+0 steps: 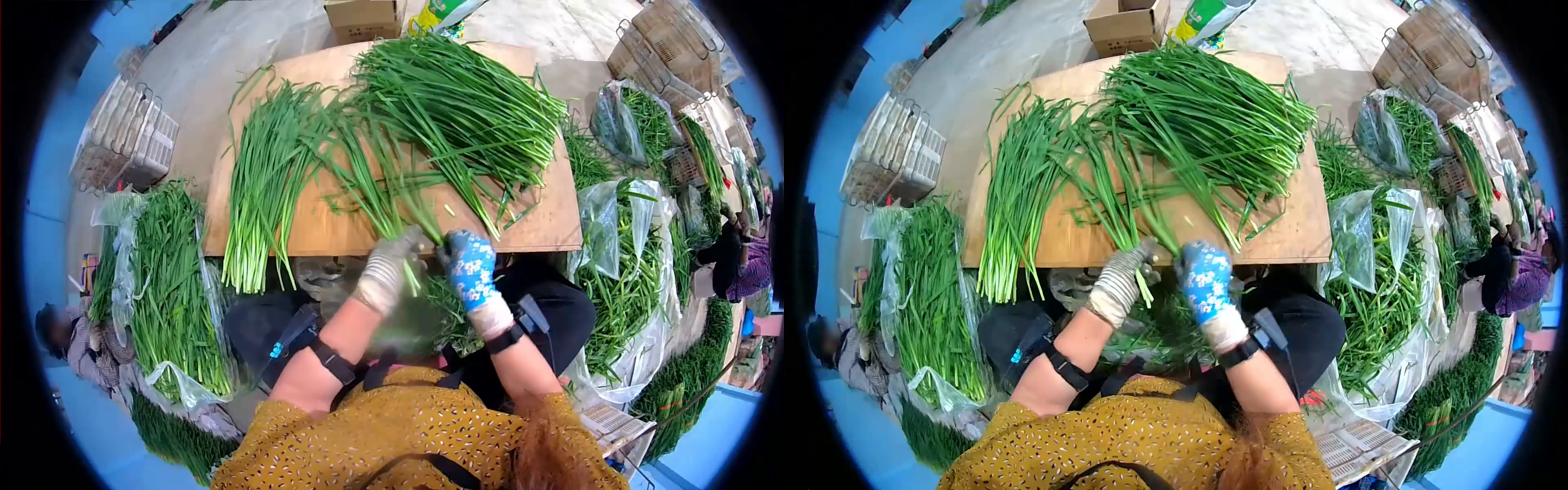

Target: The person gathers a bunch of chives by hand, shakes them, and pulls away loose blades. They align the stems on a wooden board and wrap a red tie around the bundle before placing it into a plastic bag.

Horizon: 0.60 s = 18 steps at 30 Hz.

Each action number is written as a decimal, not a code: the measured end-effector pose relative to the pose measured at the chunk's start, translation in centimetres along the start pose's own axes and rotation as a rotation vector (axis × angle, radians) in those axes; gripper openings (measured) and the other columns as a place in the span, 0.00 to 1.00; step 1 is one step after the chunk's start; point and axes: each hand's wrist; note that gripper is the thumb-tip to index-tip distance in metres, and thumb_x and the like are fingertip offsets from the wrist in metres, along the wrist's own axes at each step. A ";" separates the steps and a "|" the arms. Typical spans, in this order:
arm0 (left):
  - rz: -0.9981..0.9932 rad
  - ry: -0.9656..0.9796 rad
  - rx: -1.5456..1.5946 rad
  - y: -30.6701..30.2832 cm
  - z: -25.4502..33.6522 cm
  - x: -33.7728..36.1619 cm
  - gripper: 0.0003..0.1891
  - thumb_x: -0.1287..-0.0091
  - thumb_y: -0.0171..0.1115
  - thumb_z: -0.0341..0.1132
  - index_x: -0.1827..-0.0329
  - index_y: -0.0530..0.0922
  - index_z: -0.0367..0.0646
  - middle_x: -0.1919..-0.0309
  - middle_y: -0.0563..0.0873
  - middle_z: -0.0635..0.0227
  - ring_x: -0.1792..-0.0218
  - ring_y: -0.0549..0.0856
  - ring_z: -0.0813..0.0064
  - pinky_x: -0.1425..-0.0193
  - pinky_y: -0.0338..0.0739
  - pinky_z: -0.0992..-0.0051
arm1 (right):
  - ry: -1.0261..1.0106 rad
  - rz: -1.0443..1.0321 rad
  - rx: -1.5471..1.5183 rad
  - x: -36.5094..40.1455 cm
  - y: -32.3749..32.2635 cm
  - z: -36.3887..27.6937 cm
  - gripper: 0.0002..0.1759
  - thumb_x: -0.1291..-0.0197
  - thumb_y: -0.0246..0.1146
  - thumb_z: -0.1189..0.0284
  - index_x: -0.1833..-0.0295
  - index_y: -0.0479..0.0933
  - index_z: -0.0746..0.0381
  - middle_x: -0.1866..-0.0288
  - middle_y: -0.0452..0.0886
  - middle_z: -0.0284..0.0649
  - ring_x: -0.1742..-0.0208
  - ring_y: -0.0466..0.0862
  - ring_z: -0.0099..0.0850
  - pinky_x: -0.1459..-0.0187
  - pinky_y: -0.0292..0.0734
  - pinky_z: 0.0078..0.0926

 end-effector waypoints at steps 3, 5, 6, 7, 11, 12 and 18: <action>-0.082 0.027 -0.194 -0.8 -0.9 -1.3 0.12 0.38 0.68 0.40 0.66 0.77 0.41 0.80 0.78 0.72 0.85 0.73 0.82 0.81 0.73 0.79 | -0.010 0.070 -0.270 2.3 -1.4 -2.9 0.10 0.53 0.68 0.69 0.67 0.76 0.60 0.71 0.78 0.46 0.69 0.79 0.47 0.68 0.73 0.44; -0.096 -0.101 -0.136 -1.2 -0.7 -0.5 0.11 0.38 0.68 0.40 0.65 0.77 0.42 0.80 0.77 0.73 0.84 0.73 0.84 0.80 0.71 0.81 | 0.166 0.016 -0.459 3.2 -1.0 -2.8 0.11 0.52 0.69 0.72 0.64 0.77 0.62 0.73 0.78 0.40 0.73 0.79 0.33 0.70 0.74 0.31; -0.127 -0.055 -0.096 -0.6 -0.5 0.8 0.12 0.38 0.69 0.40 0.64 0.77 0.41 0.79 0.77 0.74 0.83 0.73 0.84 0.80 0.71 0.82 | 0.336 -0.079 -0.604 3.3 -1.1 -2.7 0.10 0.51 0.69 0.73 0.63 0.78 0.63 0.73 0.78 0.37 0.74 0.78 0.29 0.70 0.73 0.28; -0.134 -0.050 -0.066 -0.7 -0.9 1.1 0.12 0.39 0.69 0.40 0.64 0.77 0.41 0.79 0.76 0.74 0.82 0.73 0.84 0.80 0.71 0.82 | 0.505 -0.176 -0.750 3.5 -1.1 -2.6 0.10 0.51 0.69 0.73 0.63 0.78 0.63 0.74 0.79 0.34 0.74 0.76 0.24 0.70 0.73 0.24; -0.115 0.027 -0.113 -1.0 -1.2 2.2 0.13 0.40 0.70 0.39 0.64 0.77 0.39 0.78 0.76 0.73 0.83 0.73 0.83 0.79 0.72 0.82 | 0.626 -0.273 -1.030 5.6 0.6 -0.8 0.07 0.47 0.68 0.74 0.64 0.78 0.63 0.73 0.78 0.27 0.72 0.72 0.16 0.70 0.70 0.18; -0.106 0.032 -0.158 -0.9 -1.2 2.6 0.13 0.40 0.70 0.39 0.64 0.77 0.39 0.78 0.76 0.73 0.82 0.73 0.84 0.79 0.72 0.82 | 0.647 -0.238 -1.094 6.3 1.2 -0.7 0.08 0.49 0.68 0.74 0.64 0.78 0.63 0.74 0.80 0.31 0.74 0.74 0.19 0.70 0.71 0.20; 0.075 0.210 -0.138 -1.8 -0.3 3.5 0.13 0.41 0.71 0.39 0.66 0.77 0.41 0.79 0.77 0.72 0.83 0.75 0.83 0.80 0.74 0.83 | 0.142 -0.275 -0.166 7.5 -0.9 1.3 0.08 0.54 0.68 0.69 0.67 0.78 0.57 0.71 0.83 0.45 0.69 0.84 0.42 0.68 0.78 0.33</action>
Point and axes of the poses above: each hand's wrist, its own x-axis away from the middle knuckle, its own y-axis out of the palm, z = x × y
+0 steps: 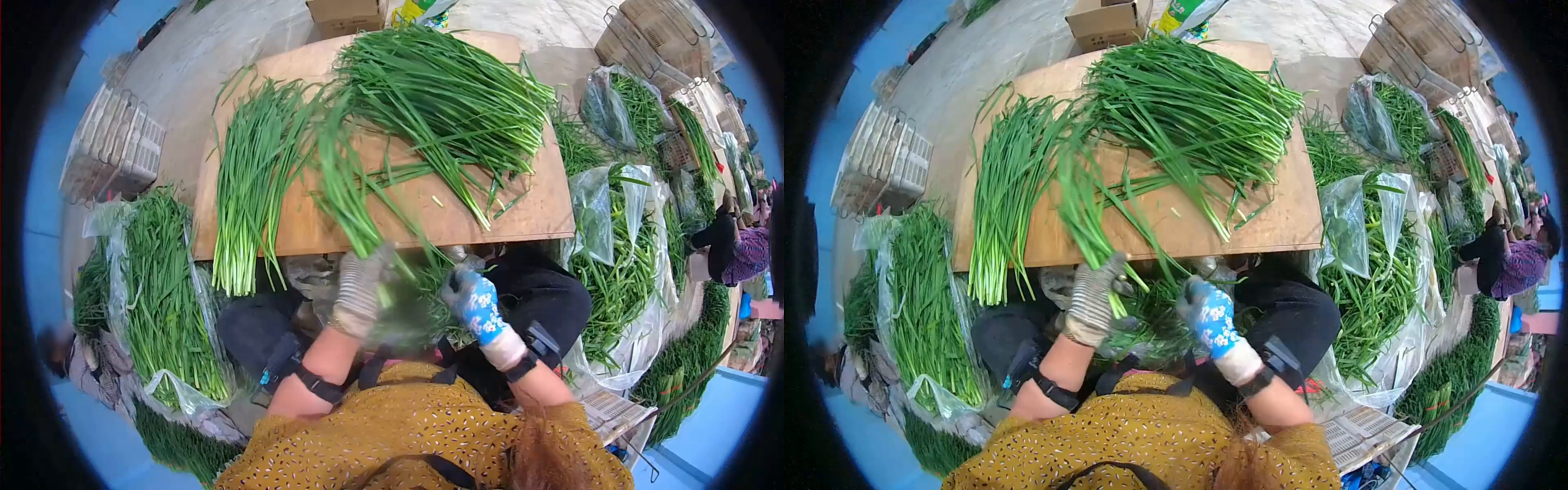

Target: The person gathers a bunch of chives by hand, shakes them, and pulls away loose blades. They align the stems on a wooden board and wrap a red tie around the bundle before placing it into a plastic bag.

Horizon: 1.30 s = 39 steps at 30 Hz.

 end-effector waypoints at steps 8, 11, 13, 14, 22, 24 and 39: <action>-0.129 -0.139 0.501 -0.7 3.6 -2.5 0.13 0.35 0.64 0.37 0.54 0.77 0.38 0.64 0.82 0.63 0.65 0.84 0.67 0.57 0.84 0.63 | -0.106 0.368 0.071 -5.2 -5.4 0.7 0.12 0.50 0.68 0.68 0.61 0.80 0.60 0.69 0.81 0.43 0.68 0.81 0.46 0.66 0.75 0.40; -0.264 -0.261 0.487 0.0 1.4 -4.1 0.15 0.36 0.65 0.37 0.52 0.76 0.37 0.64 0.81 0.65 0.67 0.83 0.68 0.57 0.84 0.60 | -0.034 0.374 0.311 -9.1 -4.6 2.2 0.07 0.51 0.65 0.70 0.70 0.76 0.60 0.70 0.79 0.45 0.67 0.81 0.46 0.67 0.75 0.42; -0.241 -0.268 0.393 1.3 0.5 -4.0 0.14 0.37 0.67 0.36 0.54 0.78 0.37 0.68 0.80 0.67 0.72 0.81 0.73 0.65 0.83 0.65 | -0.039 0.302 0.227 -8.4 -3.3 1.7 0.07 0.51 0.65 0.69 0.72 0.75 0.60 0.72 0.78 0.45 0.67 0.80 0.46 0.66 0.75 0.43; -0.257 -0.290 0.322 1.3 -0.1 -4.2 0.14 0.38 0.67 0.35 0.55 0.78 0.37 0.70 0.80 0.67 0.74 0.80 0.74 0.66 0.83 0.67 | -0.036 0.295 0.098 -7.4 -2.9 0.4 0.08 0.51 0.66 0.68 0.70 0.77 0.59 0.73 0.79 0.45 0.67 0.81 0.47 0.66 0.75 0.43; -0.419 -0.360 0.248 0.2 -1.9 -4.3 0.12 0.39 0.69 0.35 0.60 0.78 0.36 0.75 0.80 0.70 0.78 0.78 0.80 0.71 0.77 0.78 | 0.370 -0.301 -1.143 -5.1 -2.8 -0.6 0.07 0.43 0.66 0.72 0.61 0.79 0.64 0.72 0.78 0.28 0.72 0.75 0.17 0.68 0.71 0.15; -0.397 -0.320 0.237 -0.1 -1.5 -3.9 0.14 0.39 0.68 0.35 0.56 0.79 0.35 0.74 0.80 0.70 0.77 0.78 0.81 0.70 0.78 0.78 | 0.448 -0.300 -1.257 -5.2 -3.5 -1.0 0.06 0.40 0.64 0.72 0.60 0.78 0.63 0.73 0.77 0.28 0.74 0.75 0.18 0.69 0.71 0.15; -0.518 -0.396 0.417 -0.4 -1.2 -3.8 0.16 0.38 0.67 0.35 0.50 0.77 0.39 0.60 0.84 0.61 0.60 0.85 0.63 0.49 0.82 0.56 | -0.041 -0.132 -0.567 -5.6 -1.8 -0.9 0.13 0.46 0.69 0.69 0.59 0.82 0.66 0.70 0.84 0.42 0.73 0.82 0.36 0.66 0.76 0.28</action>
Point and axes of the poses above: each hand's wrist, its own x-axis away from the middle knuckle, its own y-axis out of the palm, z = x × y
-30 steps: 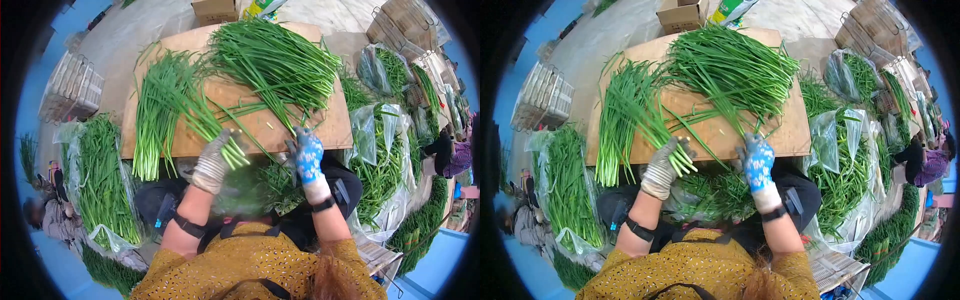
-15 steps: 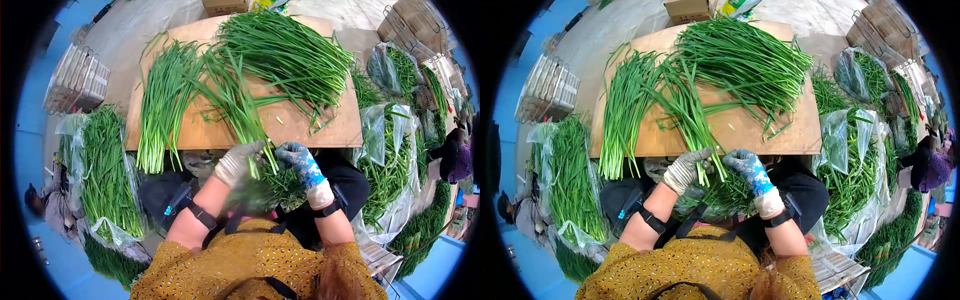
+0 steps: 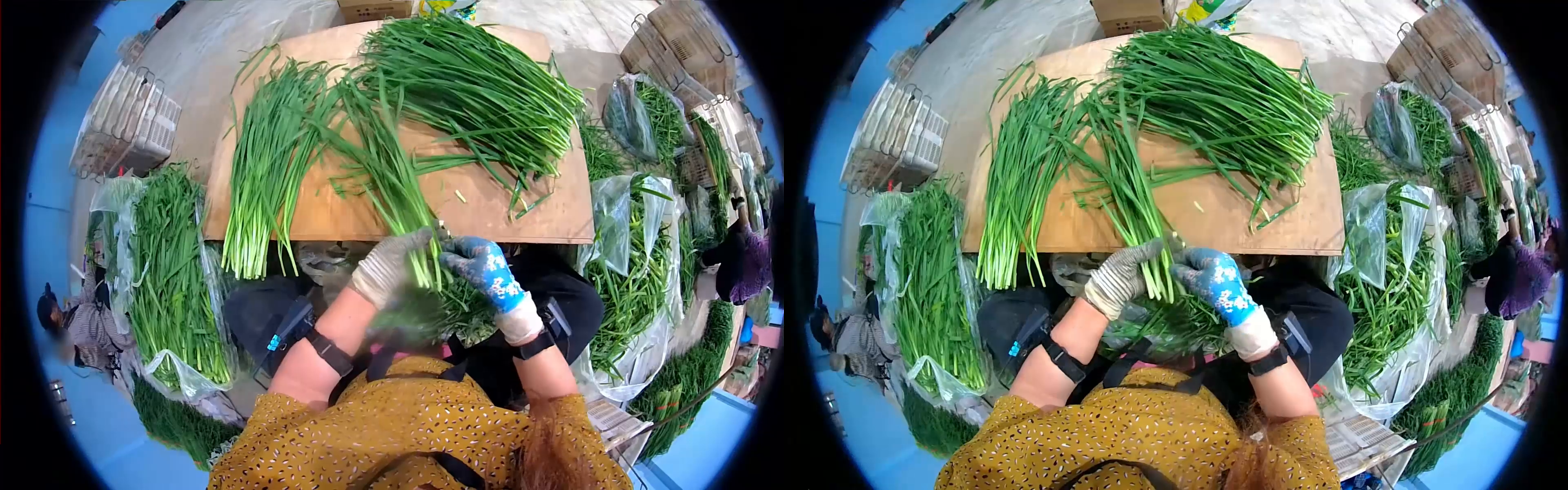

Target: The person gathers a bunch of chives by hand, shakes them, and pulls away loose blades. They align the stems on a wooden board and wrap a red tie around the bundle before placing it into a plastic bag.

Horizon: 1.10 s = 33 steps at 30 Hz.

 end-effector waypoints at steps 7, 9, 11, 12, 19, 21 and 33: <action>-0.056 0.109 0.217 1.5 1.2 1.2 0.23 0.37 0.66 0.37 0.42 0.71 0.38 0.72 0.73 0.76 0.71 0.76 0.80 0.48 0.79 0.64 | -0.088 0.504 0.790 -6.1 -4.9 -0.3 0.25 0.59 0.74 0.57 0.58 0.77 0.61 0.62 0.80 0.49 0.59 0.80 0.47 0.57 0.76 0.39; -0.120 0.094 0.325 1.6 2.4 1.7 0.22 0.37 0.66 0.38 0.43 0.72 0.40 0.74 0.70 0.77 0.75 0.70 0.84 0.54 0.77 0.73 | -0.041 0.306 0.744 -6.0 -2.0 -0.6 0.29 0.64 0.74 0.52 0.60 0.75 0.59 0.64 0.78 0.47 0.63 0.79 0.46 0.60 0.75 0.42; -0.296 0.137 0.352 2.0 3.6 1.8 0.20 0.36 0.66 0.38 0.43 0.73 0.44 0.74 0.69 0.79 0.76 0.69 0.85 0.57 0.75 0.75 | -0.210 0.169 0.787 -4.3 0.9 -2.2 0.17 0.54 0.70 0.60 0.64 0.74 0.58 0.67 0.78 0.45 0.65 0.81 0.43 0.65 0.76 0.40; -0.371 0.159 0.382 3.0 4.4 2.3 0.19 0.36 0.65 0.38 0.44 0.74 0.45 0.75 0.69 0.80 0.76 0.69 0.86 0.58 0.75 0.75 | -0.157 0.110 0.849 -4.1 3.3 -0.6 0.09 0.49 0.64 0.67 0.64 0.74 0.57 0.68 0.78 0.42 0.67 0.81 0.41 0.69 0.76 0.38; -0.471 0.338 0.293 2.9 8.3 2.6 0.18 0.36 0.65 0.36 0.45 0.74 0.45 0.75 0.69 0.80 0.77 0.70 0.83 0.63 0.73 0.76 | -0.233 -0.747 0.759 2.8 3.5 3.9 0.07 0.47 0.58 0.70 0.64 0.82 0.54 0.65 0.84 0.42 0.62 0.85 0.40 0.64 0.79 0.38; -0.267 0.362 0.251 2.1 7.7 1.4 0.18 0.37 0.67 0.36 0.47 0.75 0.41 0.75 0.71 0.78 0.76 0.72 0.82 0.60 0.75 0.72 | -0.376 -0.143 0.751 0.3 -2.3 -1.2 0.09 0.51 0.62 0.71 0.62 0.81 0.56 0.63 0.83 0.45 0.63 0.83 0.45 0.63 0.78 0.39; 0.187 0.173 0.063 0.4 2.3 -0.1 0.18 0.36 0.64 0.32 0.44 0.73 0.38 0.72 0.77 0.74 0.75 0.77 0.80 0.58 0.81 0.68 | -0.167 0.461 0.677 -4.4 -3.9 2.5 0.13 0.48 0.66 0.68 0.59 0.74 0.60 0.68 0.80 0.49 0.67 0.81 0.50 0.66 0.76 0.46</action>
Point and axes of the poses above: each hand's wrist, its own x-axis away from the middle knuckle, its own y-axis out of the palm, z = x × y
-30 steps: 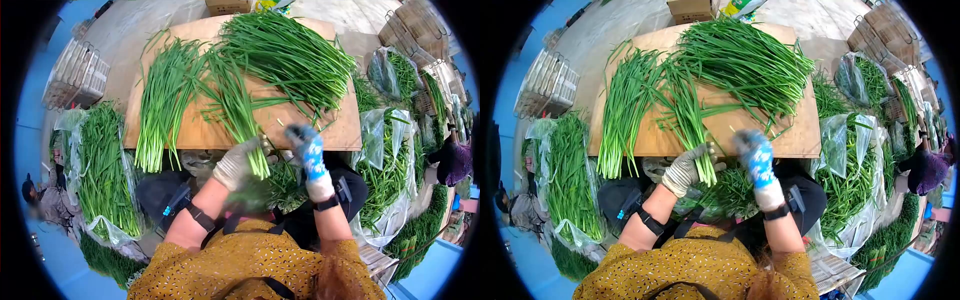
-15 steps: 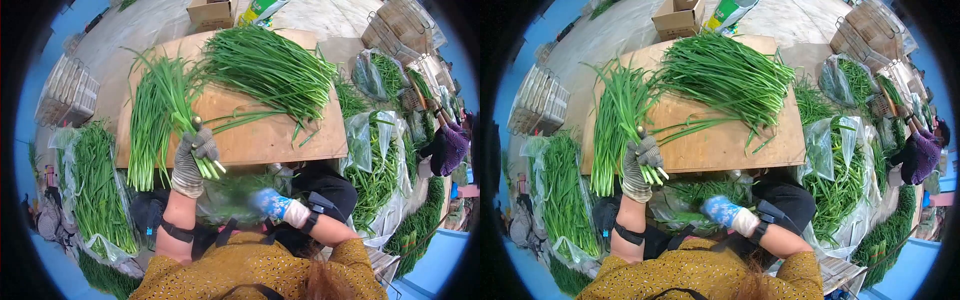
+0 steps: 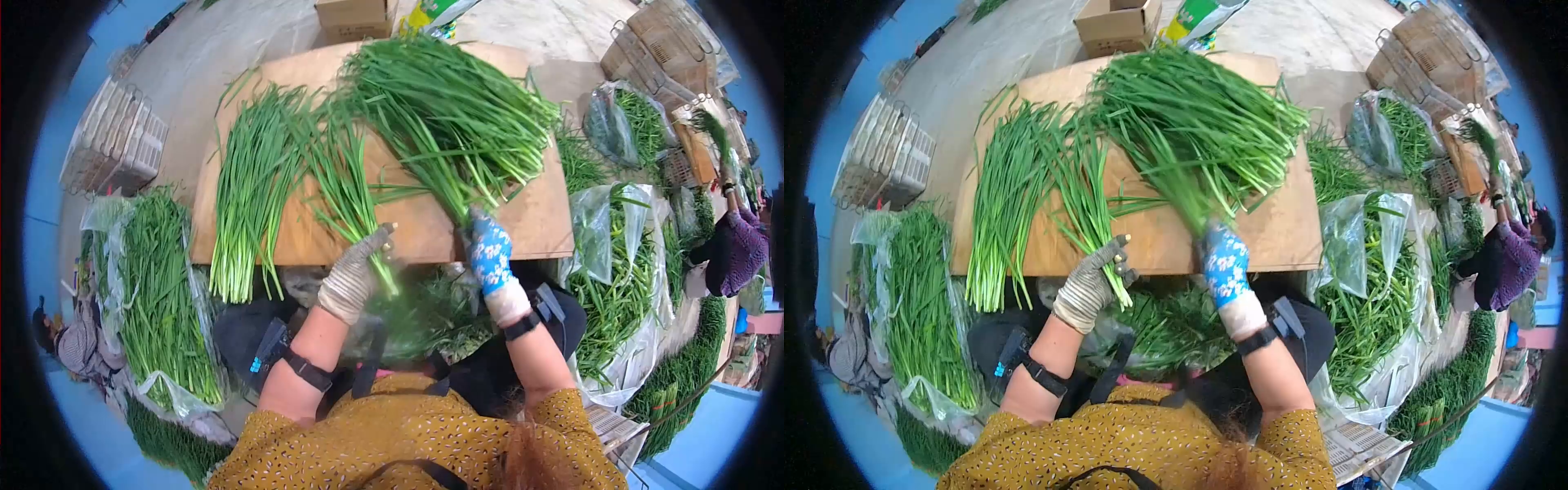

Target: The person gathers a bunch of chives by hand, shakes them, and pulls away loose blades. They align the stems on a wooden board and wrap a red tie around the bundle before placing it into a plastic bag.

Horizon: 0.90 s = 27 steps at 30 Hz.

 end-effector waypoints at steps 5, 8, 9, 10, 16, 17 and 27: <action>0.013 0.031 -0.014 -1.9 -0.3 1.0 0.17 0.36 0.64 0.33 0.46 0.75 0.38 0.74 0.76 0.75 0.75 0.78 0.80 0.58 0.82 0.67 | -0.146 -0.155 -0.084 6.6 0.5 -3.6 0.26 0.52 0.70 0.67 0.45 0.75 0.60 0.58 0.82 0.48 0.59 0.82 0.47 0.57 0.77 0.41; 0.009 0.043 -0.039 -2.5 -0.5 1.8 0.17 0.36 0.64 0.33 0.46 0.75 0.38 0.74 0.78 0.75 0.75 0.79 0.79 0.59 0.82 0.66 | 0.049 -0.242 -0.256 6.1 -2.4 -3.4 0.29 0.54 0.73 0.61 0.45 0.77 0.60 0.57 0.83 0.46 0.59 0.83 0.43 0.56 0.78 0.36; 0.004 0.048 -0.052 -2.6 -0.5 2.0 0.17 0.36 0.64 0.33 0.45 0.75 0.38 0.74 0.78 0.74 0.75 0.80 0.79 0.59 0.82 0.66 | 0.279 -0.278 -0.316 5.6 -4.2 -4.4 0.24 0.51 0.72 0.66 0.48 0.79 0.61 0.60 0.84 0.45 0.63 0.84 0.38 0.59 0.79 0.31; -0.009 0.077 -0.090 -2.8 -0.7 2.0 0.16 0.36 0.64 0.33 0.46 0.76 0.38 0.73 0.78 0.74 0.75 0.80 0.79 0.61 0.83 0.67 | 0.330 -0.175 -0.459 5.8 -4.5 -4.1 0.19 0.50 0.71 0.69 0.51 0.80 0.63 0.62 0.84 0.45 0.65 0.84 0.35 0.61 0.78 0.28; 0.079 0.062 -0.173 -1.6 -0.8 2.4 0.15 0.38 0.68 0.35 0.52 0.79 0.38 0.75 0.78 0.74 0.76 0.79 0.80 0.66 0.84 0.70 | 0.220 0.328 -0.481 4.0 -6.9 -3.7 0.07 0.46 0.67 0.80 0.60 0.82 0.67 0.67 0.83 0.41 0.66 0.82 0.29 0.61 0.77 0.24; 0.073 0.059 -0.179 -1.4 -0.9 2.5 0.14 0.39 0.68 0.35 0.53 0.79 0.38 0.75 0.78 0.74 0.76 0.79 0.81 0.66 0.84 0.70 | 0.241 0.317 -0.478 3.6 -7.1 -4.5 0.08 0.47 0.68 0.78 0.60 0.82 0.66 0.66 0.83 0.41 0.65 0.82 0.30 0.59 0.77 0.25; 0.028 -0.037 -0.327 1.2 -1.3 1.2 0.16 0.40 0.69 0.40 0.56 0.80 0.38 0.73 0.80 0.72 0.76 0.81 0.76 0.73 0.80 0.75 | -0.020 0.057 -0.239 4.5 -2.7 -10.0 0.07 0.50 0.68 0.71 0.66 0.80 0.61 0.71 0.80 0.47 0.66 0.81 0.47 0.64 0.75 0.40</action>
Point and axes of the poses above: each hand's wrist, its own x-axis away from the middle knuckle, its own y-axis out of the palm, z = x × y
